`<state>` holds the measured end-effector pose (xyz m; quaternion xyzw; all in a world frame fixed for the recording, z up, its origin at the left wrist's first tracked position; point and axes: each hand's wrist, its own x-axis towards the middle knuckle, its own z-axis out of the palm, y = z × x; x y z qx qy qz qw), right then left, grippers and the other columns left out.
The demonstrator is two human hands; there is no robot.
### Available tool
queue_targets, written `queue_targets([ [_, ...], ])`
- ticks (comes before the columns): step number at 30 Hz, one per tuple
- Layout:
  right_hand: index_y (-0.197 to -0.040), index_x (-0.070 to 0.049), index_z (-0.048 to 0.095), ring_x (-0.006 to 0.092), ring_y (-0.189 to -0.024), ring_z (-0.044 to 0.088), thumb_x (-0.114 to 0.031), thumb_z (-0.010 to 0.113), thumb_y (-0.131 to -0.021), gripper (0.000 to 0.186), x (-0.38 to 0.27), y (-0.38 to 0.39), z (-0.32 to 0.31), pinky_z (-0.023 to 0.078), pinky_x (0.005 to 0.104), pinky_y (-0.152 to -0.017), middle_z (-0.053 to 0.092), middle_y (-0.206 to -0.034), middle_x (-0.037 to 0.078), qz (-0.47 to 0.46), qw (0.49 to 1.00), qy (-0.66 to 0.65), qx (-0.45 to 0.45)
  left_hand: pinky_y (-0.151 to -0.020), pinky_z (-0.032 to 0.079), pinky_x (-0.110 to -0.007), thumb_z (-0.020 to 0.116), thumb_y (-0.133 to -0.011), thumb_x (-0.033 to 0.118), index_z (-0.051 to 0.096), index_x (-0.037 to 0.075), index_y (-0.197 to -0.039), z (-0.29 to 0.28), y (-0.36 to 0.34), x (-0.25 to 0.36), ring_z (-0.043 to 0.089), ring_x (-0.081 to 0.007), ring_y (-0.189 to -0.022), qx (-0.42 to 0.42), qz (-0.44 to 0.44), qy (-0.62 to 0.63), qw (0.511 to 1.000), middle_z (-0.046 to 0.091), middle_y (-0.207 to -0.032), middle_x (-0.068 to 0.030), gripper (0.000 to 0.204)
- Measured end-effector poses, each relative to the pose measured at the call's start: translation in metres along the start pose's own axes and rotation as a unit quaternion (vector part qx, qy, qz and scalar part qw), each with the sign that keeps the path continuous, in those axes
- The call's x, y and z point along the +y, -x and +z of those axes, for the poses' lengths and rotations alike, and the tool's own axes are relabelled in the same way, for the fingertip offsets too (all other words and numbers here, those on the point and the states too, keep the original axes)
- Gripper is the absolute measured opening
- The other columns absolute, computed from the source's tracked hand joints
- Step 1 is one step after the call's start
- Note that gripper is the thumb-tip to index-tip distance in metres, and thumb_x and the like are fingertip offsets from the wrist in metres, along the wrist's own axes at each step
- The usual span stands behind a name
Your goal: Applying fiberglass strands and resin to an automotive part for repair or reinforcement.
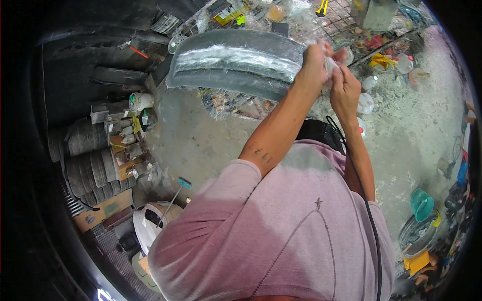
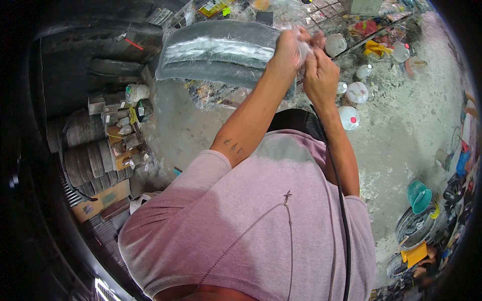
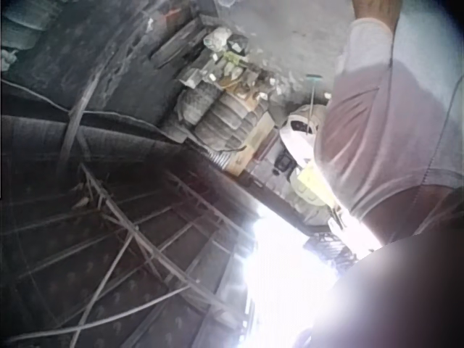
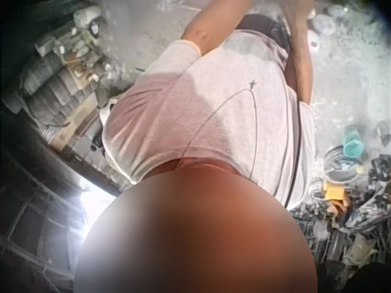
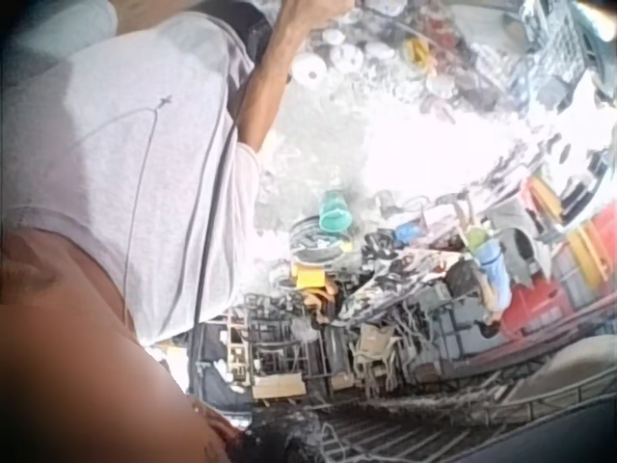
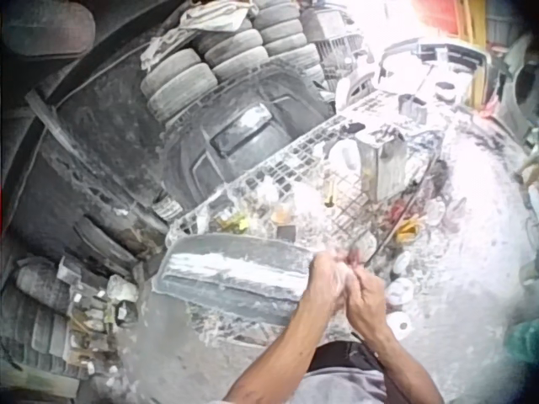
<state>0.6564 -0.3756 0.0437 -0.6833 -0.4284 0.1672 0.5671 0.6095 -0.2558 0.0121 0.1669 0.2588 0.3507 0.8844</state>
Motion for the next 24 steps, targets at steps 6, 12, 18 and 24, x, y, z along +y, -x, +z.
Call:
queue_targets([
  [6, -0.085, 0.000, 0.059, 0.0197, -0.060, 0.050, -0.019, 0.052, -0.099, 0.025, -0.042, 0.017, -0.027, 0.040, 0.0320, -0.057, 0.055, -0.070, 0.011, -0.022, 0.998, -0.053, 0.029, -0.077, 0.058, -0.042, 0.043, -0.100, 0.037, 0.051, 0.003, -0.090, -0.025, -0.008, 0.052, 0.065, -0.0348, -0.094, 0.026, 0.043, -0.063, 0.997, 0.062, -0.098, -0.0213, 0.036],
  [12, -0.089, -0.001, 0.060, 0.0299, -0.061, 0.055, -0.022, 0.058, -0.095, 0.022, 0.004, -0.025, -0.007, 0.044, 0.0369, -0.059, 0.057, -0.072, 0.015, -0.086, 0.991, 0.103, -0.024, -0.087, 0.053, -0.044, 0.051, -0.095, 0.050, 0.056, 0.002, -0.109, 0.008, 0.023, 0.003, 0.065, -0.0318, -0.095, -0.100, -0.012, -0.001, 0.995, 0.064, -0.102, -0.0190, 0.050],
  [18, -0.096, -0.001, 0.060, 0.0194, -0.060, 0.059, -0.028, 0.062, -0.092, 0.027, -0.017, -0.011, 0.001, 0.045, 0.0357, -0.055, 0.060, -0.070, 0.012, 0.022, 0.999, -0.021, 0.026, -0.086, 0.054, -0.046, 0.046, -0.098, 0.028, 0.050, 0.008, -0.091, -0.031, 0.013, 0.020, 0.062, -0.0302, -0.105, -0.018, 0.079, 0.041, 0.996, 0.064, -0.098, -0.0156, 0.022],
  [24, -0.088, 0.001, 0.058, 0.0334, -0.059, 0.059, -0.019, 0.054, -0.093, 0.021, 0.010, -0.012, 0.005, 0.045, 0.0428, -0.059, 0.058, -0.065, 0.020, 0.032, 0.994, -0.006, -0.100, -0.085, 0.054, -0.045, 0.039, -0.099, 0.025, 0.050, 0.011, -0.086, 0.009, 0.025, 0.006, 0.063, -0.0296, -0.096, -0.003, 0.005, 0.007, 1.000, 0.054, -0.072, -0.0034, 0.022],
])
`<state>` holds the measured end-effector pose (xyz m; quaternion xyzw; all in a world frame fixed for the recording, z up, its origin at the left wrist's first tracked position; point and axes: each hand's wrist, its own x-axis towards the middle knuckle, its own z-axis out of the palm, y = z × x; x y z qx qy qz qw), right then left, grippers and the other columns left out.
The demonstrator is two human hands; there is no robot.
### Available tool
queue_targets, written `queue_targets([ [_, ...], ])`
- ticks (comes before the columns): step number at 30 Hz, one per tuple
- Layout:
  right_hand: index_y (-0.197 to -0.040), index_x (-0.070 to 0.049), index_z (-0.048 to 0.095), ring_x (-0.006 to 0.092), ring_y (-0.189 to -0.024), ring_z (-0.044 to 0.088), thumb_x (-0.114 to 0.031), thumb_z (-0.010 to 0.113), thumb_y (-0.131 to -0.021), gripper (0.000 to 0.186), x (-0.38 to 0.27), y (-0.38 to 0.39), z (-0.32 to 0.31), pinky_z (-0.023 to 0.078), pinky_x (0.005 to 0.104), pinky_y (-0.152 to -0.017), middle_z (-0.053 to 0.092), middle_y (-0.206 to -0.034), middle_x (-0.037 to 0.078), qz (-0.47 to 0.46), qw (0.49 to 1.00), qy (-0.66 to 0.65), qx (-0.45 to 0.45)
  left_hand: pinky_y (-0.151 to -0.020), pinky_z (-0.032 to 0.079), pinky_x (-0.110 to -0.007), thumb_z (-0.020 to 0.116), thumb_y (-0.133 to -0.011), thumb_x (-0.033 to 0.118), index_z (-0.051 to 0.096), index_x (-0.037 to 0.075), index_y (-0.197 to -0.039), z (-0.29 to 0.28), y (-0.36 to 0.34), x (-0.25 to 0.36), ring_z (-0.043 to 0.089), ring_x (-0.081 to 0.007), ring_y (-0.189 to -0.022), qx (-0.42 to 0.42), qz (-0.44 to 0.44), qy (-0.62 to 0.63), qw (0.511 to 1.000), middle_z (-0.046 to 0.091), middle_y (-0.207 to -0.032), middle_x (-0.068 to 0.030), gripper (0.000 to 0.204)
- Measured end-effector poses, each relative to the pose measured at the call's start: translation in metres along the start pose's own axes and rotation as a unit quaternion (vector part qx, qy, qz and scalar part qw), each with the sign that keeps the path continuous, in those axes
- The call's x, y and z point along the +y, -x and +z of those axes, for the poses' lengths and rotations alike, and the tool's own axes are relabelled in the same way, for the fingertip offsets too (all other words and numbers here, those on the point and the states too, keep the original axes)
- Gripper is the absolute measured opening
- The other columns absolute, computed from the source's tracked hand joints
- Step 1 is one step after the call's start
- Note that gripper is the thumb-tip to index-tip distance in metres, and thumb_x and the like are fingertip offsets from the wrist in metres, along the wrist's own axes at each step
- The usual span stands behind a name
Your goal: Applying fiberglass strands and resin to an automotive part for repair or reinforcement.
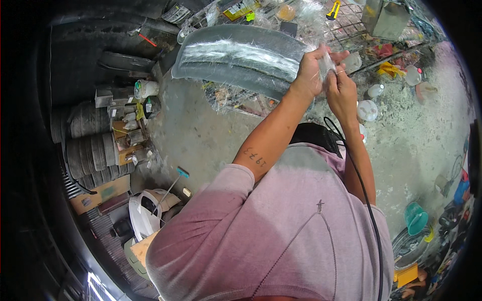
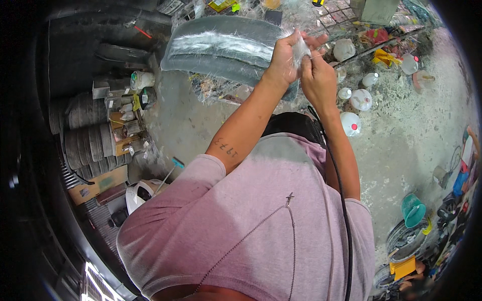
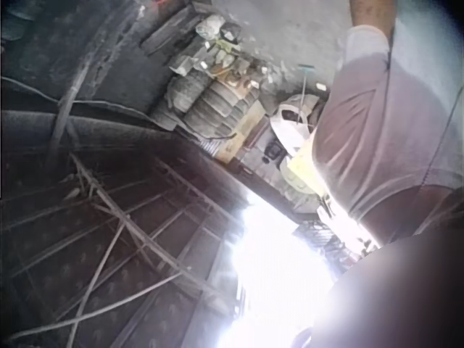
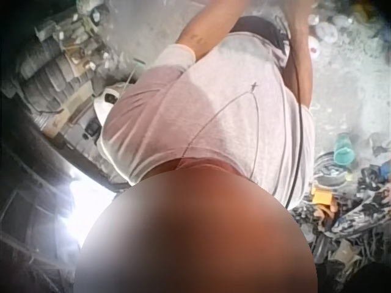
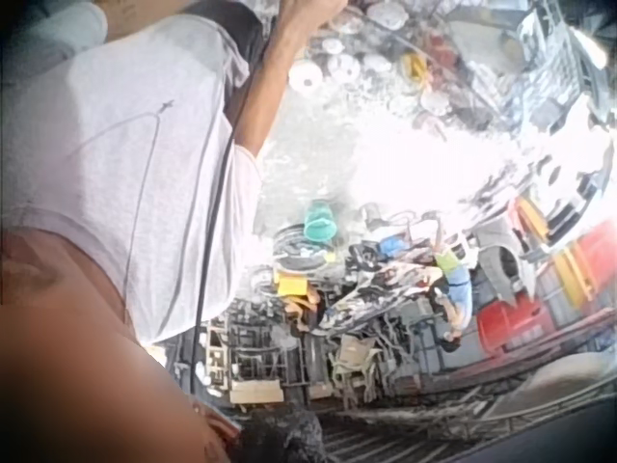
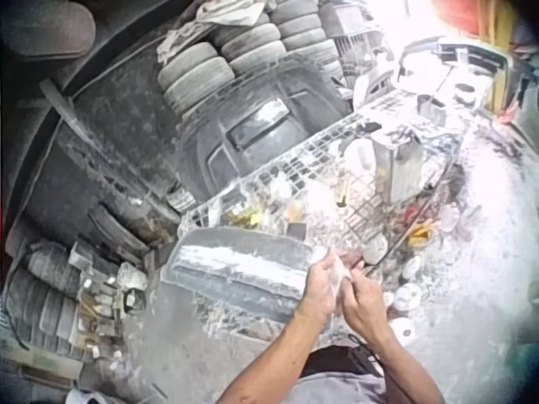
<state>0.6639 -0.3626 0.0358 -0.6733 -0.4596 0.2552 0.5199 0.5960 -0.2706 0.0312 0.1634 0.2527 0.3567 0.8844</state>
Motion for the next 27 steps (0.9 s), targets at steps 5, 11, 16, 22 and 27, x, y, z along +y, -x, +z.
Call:
queue_targets([
  [5, -0.086, 0.001, 0.056, 0.0264, -0.055, 0.053, -0.015, 0.050, -0.091, 0.019, 0.009, 0.002, 0.002, 0.043, 0.0378, -0.056, 0.055, -0.063, 0.018, -0.040, 0.998, 0.026, 0.052, -0.080, 0.053, -0.046, 0.033, -0.097, 0.019, 0.046, 0.014, -0.073, -0.011, -0.022, -0.011, 0.058, -0.0216, -0.071, 0.022, -0.059, 0.102, 0.993, 0.040, -0.052, 0.0041, 0.028],
  [11, -0.085, -0.001, 0.058, 0.0322, -0.056, 0.054, -0.012, 0.051, -0.090, 0.014, -0.018, 0.034, -0.029, 0.040, 0.0414, -0.055, 0.054, -0.062, 0.017, -0.074, 0.993, 0.054, 0.081, -0.070, 0.051, -0.048, 0.034, -0.094, 0.018, 0.043, 0.013, -0.072, -0.054, -0.068, 0.009, 0.050, -0.0216, -0.059, 0.081, -0.018, 0.229, 0.970, 0.036, -0.050, 0.0008, 0.025],
  [16, -0.088, 0.000, 0.058, 0.0305, -0.058, 0.052, -0.009, 0.053, -0.092, 0.011, -0.026, 0.018, -0.049, 0.042, 0.0366, -0.057, 0.053, -0.066, 0.017, -0.050, 0.996, -0.008, 0.078, -0.070, 0.053, -0.045, 0.039, -0.100, 0.046, 0.047, 0.011, -0.080, 0.024, 0.000, -0.008, 0.058, -0.0250, -0.066, 0.047, 0.029, 0.006, 0.998, 0.044, -0.058, -0.0017, 0.041],
  [22, -0.083, -0.001, 0.057, 0.0398, -0.070, 0.061, -0.017, 0.056, -0.086, 0.017, 0.010, 0.001, -0.015, 0.047, 0.0464, -0.065, 0.059, -0.073, 0.022, -0.063, 0.989, 0.134, 0.015, -0.073, 0.053, -0.046, 0.040, -0.100, 0.035, 0.044, 0.010, -0.075, -0.014, -0.026, -0.030, 0.054, -0.0236, -0.064, 0.036, -0.051, 0.078, 0.995, 0.043, -0.058, -0.0021, 0.035],
  [27, -0.081, 0.000, 0.056, 0.0387, -0.067, 0.060, -0.015, 0.055, -0.087, 0.016, 0.007, 0.011, -0.008, 0.046, 0.0443, -0.061, 0.059, -0.072, 0.022, -0.026, 0.996, 0.090, 0.009, -0.069, 0.051, -0.044, 0.038, -0.100, 0.027, 0.043, 0.012, -0.074, -0.023, -0.027, -0.025, 0.049, -0.0215, -0.061, 0.111, -0.040, 0.073, 0.990, 0.041, -0.060, -0.0020, 0.031],
])
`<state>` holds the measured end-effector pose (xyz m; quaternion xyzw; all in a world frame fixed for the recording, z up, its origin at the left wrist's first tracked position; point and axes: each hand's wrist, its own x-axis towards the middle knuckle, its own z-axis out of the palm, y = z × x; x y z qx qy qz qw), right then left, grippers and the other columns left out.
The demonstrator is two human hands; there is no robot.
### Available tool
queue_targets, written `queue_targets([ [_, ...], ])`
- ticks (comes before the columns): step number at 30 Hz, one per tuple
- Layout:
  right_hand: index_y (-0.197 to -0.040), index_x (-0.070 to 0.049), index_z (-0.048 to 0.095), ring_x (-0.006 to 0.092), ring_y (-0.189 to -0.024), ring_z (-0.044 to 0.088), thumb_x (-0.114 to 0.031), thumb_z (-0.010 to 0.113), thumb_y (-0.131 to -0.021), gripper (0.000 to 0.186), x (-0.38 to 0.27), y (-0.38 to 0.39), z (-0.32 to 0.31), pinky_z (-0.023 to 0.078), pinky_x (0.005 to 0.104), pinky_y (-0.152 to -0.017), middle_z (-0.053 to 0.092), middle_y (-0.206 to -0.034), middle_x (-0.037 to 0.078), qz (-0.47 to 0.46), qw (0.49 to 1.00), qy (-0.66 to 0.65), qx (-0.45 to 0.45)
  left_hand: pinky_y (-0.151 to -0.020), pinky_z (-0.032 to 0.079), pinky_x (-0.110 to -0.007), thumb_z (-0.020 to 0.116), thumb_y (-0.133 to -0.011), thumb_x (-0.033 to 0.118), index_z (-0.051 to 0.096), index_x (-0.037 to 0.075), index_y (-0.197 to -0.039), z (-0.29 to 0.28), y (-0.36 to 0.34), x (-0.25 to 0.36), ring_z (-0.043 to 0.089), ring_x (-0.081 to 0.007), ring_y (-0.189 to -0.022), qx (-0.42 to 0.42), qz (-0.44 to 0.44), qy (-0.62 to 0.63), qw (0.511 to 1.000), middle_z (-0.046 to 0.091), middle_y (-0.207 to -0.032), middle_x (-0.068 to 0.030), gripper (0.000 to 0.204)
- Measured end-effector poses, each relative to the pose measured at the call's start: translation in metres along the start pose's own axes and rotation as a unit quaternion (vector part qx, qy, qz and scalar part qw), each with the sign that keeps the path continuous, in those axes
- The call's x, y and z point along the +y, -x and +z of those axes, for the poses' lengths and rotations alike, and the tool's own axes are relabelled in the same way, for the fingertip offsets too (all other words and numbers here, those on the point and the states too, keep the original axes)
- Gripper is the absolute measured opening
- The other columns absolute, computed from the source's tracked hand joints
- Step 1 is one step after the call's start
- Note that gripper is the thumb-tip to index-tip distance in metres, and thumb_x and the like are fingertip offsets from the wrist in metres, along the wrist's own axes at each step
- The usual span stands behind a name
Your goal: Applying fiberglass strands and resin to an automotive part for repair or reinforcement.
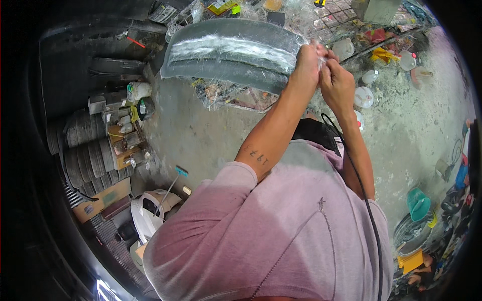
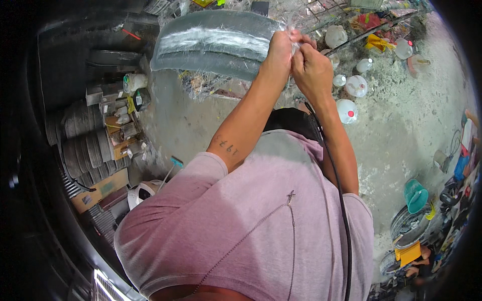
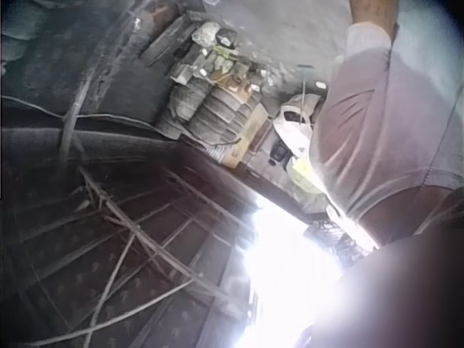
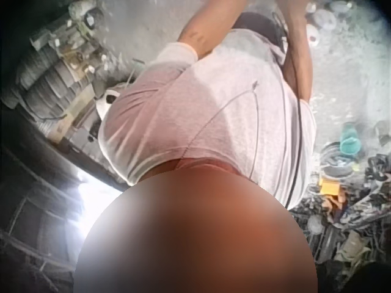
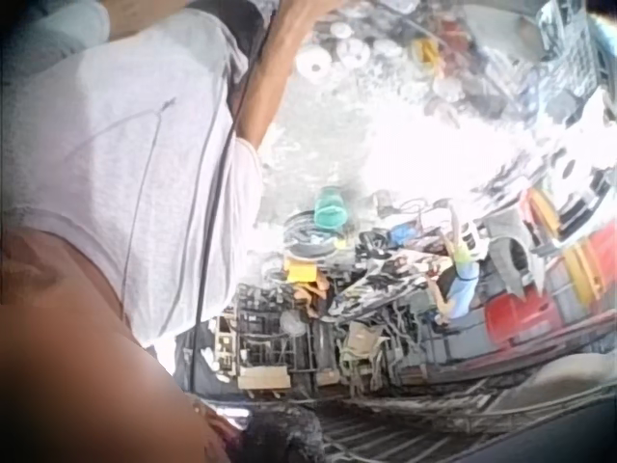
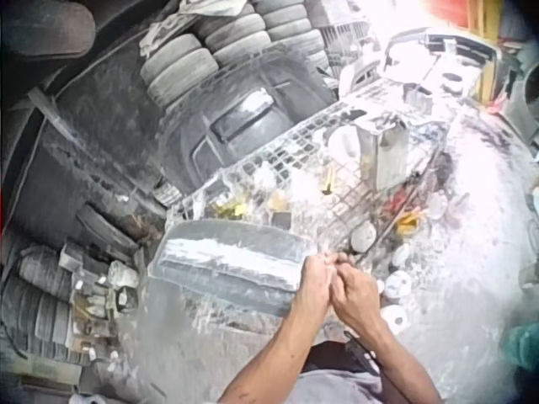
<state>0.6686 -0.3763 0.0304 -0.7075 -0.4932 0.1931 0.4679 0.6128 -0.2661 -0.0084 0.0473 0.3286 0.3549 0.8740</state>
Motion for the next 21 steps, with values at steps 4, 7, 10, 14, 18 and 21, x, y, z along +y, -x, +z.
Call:
queue_targets([
  [4, -0.082, 0.000, 0.057, 0.0356, -0.055, 0.053, -0.012, 0.055, -0.090, 0.015, -0.040, 0.026, -0.012, 0.042, 0.0392, -0.054, 0.054, -0.063, 0.018, -0.079, 0.995, -0.049, -0.021, -0.071, 0.052, -0.044, 0.038, -0.100, 0.028, 0.045, 0.012, -0.077, -0.026, -0.008, 0.056, 0.053, -0.0223, -0.066, 0.031, 0.095, 0.102, 0.990, 0.046, -0.064, -0.0051, 0.029],
  [7, -0.088, 0.000, 0.061, 0.0251, -0.049, 0.047, -0.017, 0.058, -0.094, 0.018, -0.055, 0.014, -0.015, 0.039, 0.0355, -0.051, 0.050, -0.058, 0.014, -0.008, 0.981, -0.194, -0.025, -0.074, 0.053, -0.045, 0.039, -0.099, 0.035, 0.048, 0.011, -0.084, -0.015, 0.001, 0.051, 0.059, -0.0255, -0.075, -0.026, 0.145, -0.037, 0.988, 0.053, -0.071, -0.0088, 0.031],
  [10, -0.090, 0.000, 0.063, 0.0193, -0.049, 0.047, -0.022, 0.062, -0.092, 0.023, -0.038, -0.018, -0.007, 0.039, 0.0349, -0.051, 0.054, -0.059, 0.012, 0.071, 0.962, -0.264, -0.015, -0.078, 0.053, -0.046, 0.040, -0.098, 0.055, 0.051, 0.007, -0.097, 0.017, 0.036, 0.026, 0.063, -0.0305, -0.087, -0.086, 0.119, -0.119, 0.982, 0.060, -0.089, -0.0135, 0.049],
  [14, -0.082, 0.001, 0.062, 0.0189, -0.049, 0.050, -0.024, 0.066, -0.088, 0.026, -0.031, -0.026, 0.002, 0.042, 0.0321, -0.052, 0.060, -0.062, 0.010, -0.010, 1.000, -0.024, 0.007, -0.083, 0.054, -0.046, 0.040, -0.097, 0.057, 0.051, 0.006, -0.094, 0.027, 0.048, 0.016, 0.063, -0.0307, -0.094, -0.161, 0.154, -0.094, 0.970, 0.063, -0.096, -0.0150, 0.052],
  [18, -0.088, -0.001, 0.063, 0.0151, -0.055, 0.055, -0.023, 0.072, -0.084, 0.024, -0.039, -0.008, 0.002, 0.045, 0.0301, -0.056, 0.060, -0.064, 0.009, 0.054, 0.995, -0.062, 0.054, -0.083, 0.054, -0.047, 0.039, -0.100, 0.047, 0.049, 0.010, -0.085, 0.015, 0.046, 0.026, 0.061, -0.0291, -0.099, -0.093, 0.086, -0.094, 0.988, 0.061, -0.091, -0.0111, 0.041],
  [21, -0.086, 0.001, 0.059, 0.0091, -0.069, 0.053, -0.024, 0.066, -0.091, 0.026, -0.038, -0.006, 0.007, 0.043, 0.0264, -0.061, 0.059, -0.073, 0.005, 0.077, 0.982, -0.162, 0.053, -0.083, 0.053, -0.051, 0.033, -0.102, 0.039, 0.049, 0.012, -0.082, 0.014, 0.049, 0.023, 0.058, -0.0307, -0.109, -0.084, 0.060, -0.011, 0.995, 0.063, -0.094, -0.0159, 0.037],
])
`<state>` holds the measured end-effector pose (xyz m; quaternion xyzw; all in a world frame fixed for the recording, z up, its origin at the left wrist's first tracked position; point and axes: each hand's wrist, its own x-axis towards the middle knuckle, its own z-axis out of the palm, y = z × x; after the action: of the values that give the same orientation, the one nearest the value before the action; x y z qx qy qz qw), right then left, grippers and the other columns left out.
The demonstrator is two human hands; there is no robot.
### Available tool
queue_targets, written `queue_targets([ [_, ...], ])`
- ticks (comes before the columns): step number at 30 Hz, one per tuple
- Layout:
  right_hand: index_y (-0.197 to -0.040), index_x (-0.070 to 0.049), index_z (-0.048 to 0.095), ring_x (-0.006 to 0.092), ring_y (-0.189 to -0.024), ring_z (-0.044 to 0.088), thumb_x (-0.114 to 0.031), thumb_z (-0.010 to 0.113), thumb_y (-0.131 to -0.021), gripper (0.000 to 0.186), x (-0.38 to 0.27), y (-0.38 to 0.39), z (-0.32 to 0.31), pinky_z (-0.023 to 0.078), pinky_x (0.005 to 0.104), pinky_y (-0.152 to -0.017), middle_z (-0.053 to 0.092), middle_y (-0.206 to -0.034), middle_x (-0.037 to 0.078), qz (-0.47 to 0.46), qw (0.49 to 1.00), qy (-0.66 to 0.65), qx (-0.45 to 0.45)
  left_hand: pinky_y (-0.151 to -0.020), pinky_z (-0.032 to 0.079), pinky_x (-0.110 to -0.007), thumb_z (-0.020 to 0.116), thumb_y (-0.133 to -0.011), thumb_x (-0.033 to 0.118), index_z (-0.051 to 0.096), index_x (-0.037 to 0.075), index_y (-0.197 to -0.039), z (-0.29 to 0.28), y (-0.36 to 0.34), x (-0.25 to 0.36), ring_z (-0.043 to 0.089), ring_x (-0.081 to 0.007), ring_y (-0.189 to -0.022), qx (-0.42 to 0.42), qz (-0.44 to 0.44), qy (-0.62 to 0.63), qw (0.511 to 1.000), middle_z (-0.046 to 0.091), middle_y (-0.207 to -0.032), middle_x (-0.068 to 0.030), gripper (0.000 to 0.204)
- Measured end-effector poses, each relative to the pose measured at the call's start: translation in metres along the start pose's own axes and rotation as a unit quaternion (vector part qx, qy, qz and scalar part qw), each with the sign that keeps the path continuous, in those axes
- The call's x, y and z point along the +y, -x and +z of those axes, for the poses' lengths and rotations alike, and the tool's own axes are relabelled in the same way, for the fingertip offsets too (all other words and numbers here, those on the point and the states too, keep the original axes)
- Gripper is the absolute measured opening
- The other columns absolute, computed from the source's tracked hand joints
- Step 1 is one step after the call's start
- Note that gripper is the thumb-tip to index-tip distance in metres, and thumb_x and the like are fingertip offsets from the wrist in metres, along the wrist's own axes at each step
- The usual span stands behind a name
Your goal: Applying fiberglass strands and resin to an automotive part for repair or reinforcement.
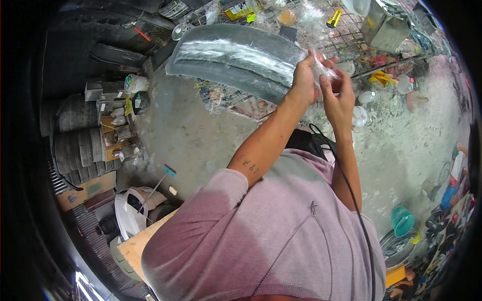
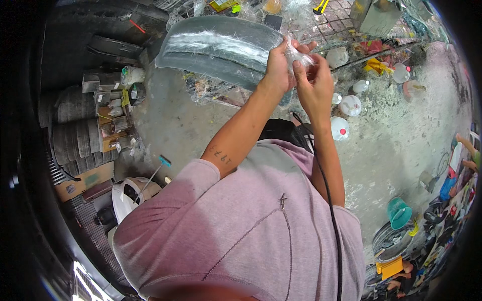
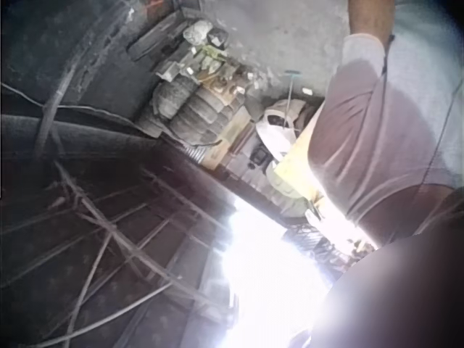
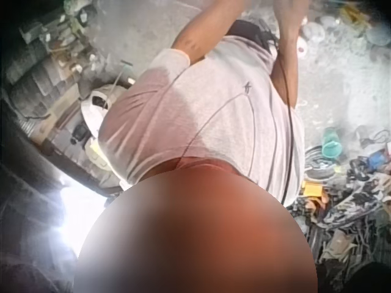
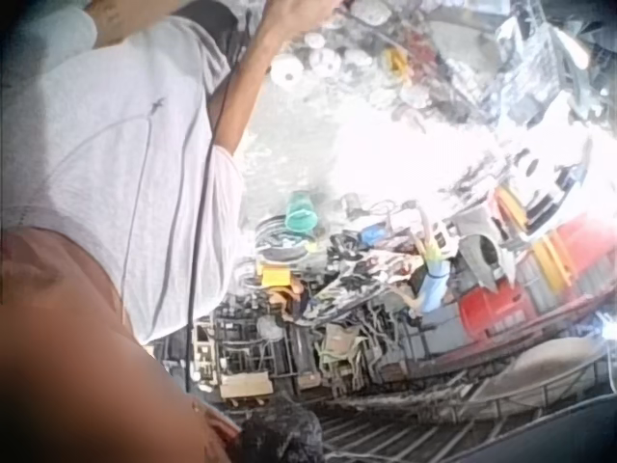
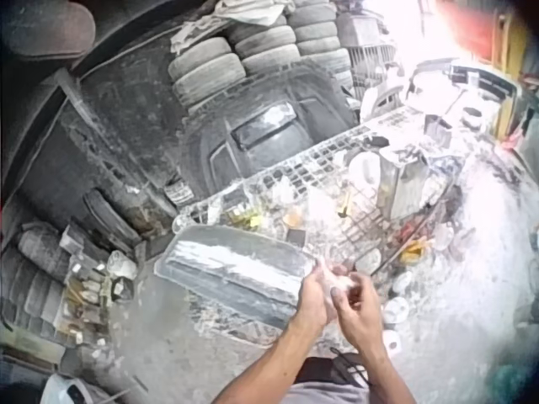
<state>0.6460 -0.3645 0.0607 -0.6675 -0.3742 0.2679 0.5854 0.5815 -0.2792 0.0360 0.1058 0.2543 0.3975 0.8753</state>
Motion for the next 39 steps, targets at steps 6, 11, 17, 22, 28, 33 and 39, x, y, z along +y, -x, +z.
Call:
queue_targets([
  [6, -0.086, 0.002, 0.058, 0.0267, -0.060, 0.055, -0.019, 0.054, -0.095, 0.023, 0.011, 0.003, 0.026, 0.042, 0.0383, -0.058, 0.057, -0.070, 0.016, 0.001, 0.993, 0.041, -0.110, -0.086, 0.053, -0.047, 0.035, -0.099, 0.029, 0.048, 0.013, -0.078, -0.034, 0.003, 0.024, 0.060, -0.0285, -0.106, 0.061, 0.047, 0.000, 0.997, 0.058, -0.074, -0.0078, 0.030],
  [11, -0.083, 0.002, 0.058, 0.0411, -0.070, 0.058, -0.015, 0.054, -0.091, 0.019, 0.013, 0.016, 0.081, 0.044, 0.0466, -0.064, 0.059, -0.076, 0.022, -0.083, 0.970, 0.131, -0.185, -0.082, 0.054, -0.043, 0.038, -0.092, 0.017, 0.047, 0.013, -0.068, -0.072, 0.020, 0.068, 0.060, -0.0234, -0.075, 0.172, 0.042, 0.092, 0.980, 0.043, -0.053, 0.0003, 0.026],
  [17, -0.079, 0.001, 0.054, 0.0383, -0.064, 0.053, -0.016, 0.054, -0.093, 0.021, -0.036, 0.041, 0.140, 0.041, 0.0448, -0.060, 0.051, -0.069, 0.019, -0.147, 0.952, 0.126, -0.237, -0.081, 0.051, -0.046, 0.045, -0.097, 0.032, 0.046, 0.011, -0.069, -0.170, 0.030, 0.182, 0.059, -0.0244, -0.077, 0.163, 0.206, 0.231, 0.937, 0.045, -0.059, -0.0025, 0.035],
  [22, -0.075, 0.000, 0.050, 0.0175, -0.058, 0.042, -0.025, 0.051, -0.099, 0.034, -0.039, 0.044, 0.188, 0.035, 0.0323, -0.055, 0.044, -0.062, 0.007, -0.058, 0.963, 0.100, -0.243, -0.085, 0.050, -0.050, 0.044, -0.100, 0.044, 0.051, 0.007, -0.091, -0.153, 0.076, 0.227, 0.060, -0.0307, -0.094, 0.116, 0.199, 0.122, 0.965, 0.058, -0.081, -0.0103, 0.039],
  [28, -0.088, 0.001, 0.058, 0.0334, -0.065, 0.057, -0.017, 0.057, -0.092, 0.018, -0.039, 0.065, 0.269, 0.044, 0.0373, -0.062, 0.056, -0.073, 0.019, -0.158, 0.934, 0.203, -0.249, -0.078, 0.053, -0.044, 0.041, -0.101, 0.027, 0.048, 0.006, -0.095, -0.172, 0.094, 0.224, 0.064, -0.0267, -0.081, 0.146, 0.126, 0.039, 0.980, 0.053, -0.077, -0.0065, 0.023],
  [33, -0.088, 0.000, 0.058, 0.0388, -0.075, 0.059, -0.010, 0.055, -0.090, 0.011, -0.042, 0.091, 0.296, 0.046, 0.0411, -0.066, 0.060, -0.083, 0.021, -0.161, 0.933, 0.246, -0.208, -0.069, 0.053, -0.046, 0.036, -0.095, 0.015, 0.041, 0.012, -0.077, -0.204, 0.082, 0.245, 0.047, -0.0184, -0.057, 0.147, 0.038, 0.149, 0.977, 0.041, -0.060, -0.0020, 0.019],
  [39, -0.080, 0.000, 0.057, 0.0112, -0.061, 0.050, -0.027, 0.055, -0.098, 0.033, -0.073, 0.114, 0.274, 0.040, 0.0276, -0.056, 0.054, -0.065, 0.003, 0.054, 0.976, 0.088, -0.194, -0.068, 0.052, -0.041, 0.046, -0.098, 0.027, 0.047, 0.009, -0.083, -0.268, 0.099, 0.327, 0.052, -0.0193, -0.062, 0.176, 0.172, 0.200, 0.949, 0.048, -0.068, -0.0046, 0.024],
])
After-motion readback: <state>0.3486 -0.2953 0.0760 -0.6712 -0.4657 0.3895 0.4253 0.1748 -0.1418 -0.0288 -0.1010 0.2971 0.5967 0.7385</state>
